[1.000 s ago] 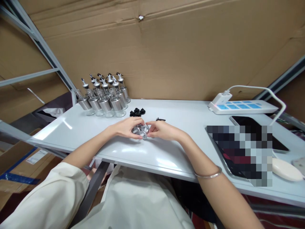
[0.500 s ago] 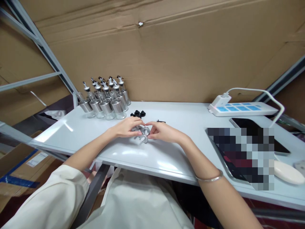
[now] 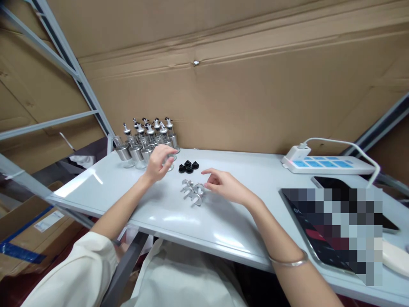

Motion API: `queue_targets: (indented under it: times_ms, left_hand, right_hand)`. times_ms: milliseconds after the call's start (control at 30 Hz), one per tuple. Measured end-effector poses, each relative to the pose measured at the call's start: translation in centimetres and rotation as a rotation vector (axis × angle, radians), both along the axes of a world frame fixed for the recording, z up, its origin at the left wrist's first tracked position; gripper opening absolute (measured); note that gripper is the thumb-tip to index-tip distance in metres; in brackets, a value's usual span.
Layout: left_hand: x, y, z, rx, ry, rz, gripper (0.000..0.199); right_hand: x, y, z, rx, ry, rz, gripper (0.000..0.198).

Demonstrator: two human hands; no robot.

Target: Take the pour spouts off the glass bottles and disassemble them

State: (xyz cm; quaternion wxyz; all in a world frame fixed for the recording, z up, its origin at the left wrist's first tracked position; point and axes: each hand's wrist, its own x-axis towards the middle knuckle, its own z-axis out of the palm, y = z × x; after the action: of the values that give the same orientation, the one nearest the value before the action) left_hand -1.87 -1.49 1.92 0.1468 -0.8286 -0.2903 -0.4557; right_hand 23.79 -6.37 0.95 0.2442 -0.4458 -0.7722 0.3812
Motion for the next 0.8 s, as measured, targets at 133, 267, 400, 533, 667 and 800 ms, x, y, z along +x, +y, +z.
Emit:
queue_targets:
  times_ms: [133,267,400,533,667,800]
  left_hand:
    - [-2.7,2.0,1.7,0.033,-0.294,0.171,0.017]
    - [-6.1,6.2,4.2,-0.241,-0.539,0.255,0.028]
    - [-8.9,10.1,6.0,-0.558,-0.648,0.424,0.04]
    - [-9.9,11.4,6.5,-0.674,-0.514,0.448,0.037]
    - [-9.1,11.6,6.8,-0.695,-0.353,0.501,0.031]
    - [-8.4,12.0,6.8,-0.662,-0.242,0.579,0.03]
  right_hand:
    - [-0.7,0.3,0.7,0.117,0.044,-0.08,0.033]
    - [-2.6,2.1,2.2,0.297,0.028,-0.107,0.028]
    - [-5.8,5.8,4.5,0.561,-0.017,-0.128,0.008]
    - [-9.4,10.2,5.7,0.656,-0.017,-0.166,0.008]
    - [-12.6,14.2,5.3,0.661,0.006,-0.106,0.034]
    - [-15.2,16.9,4.8,0.634,0.031,-0.062,0.048]
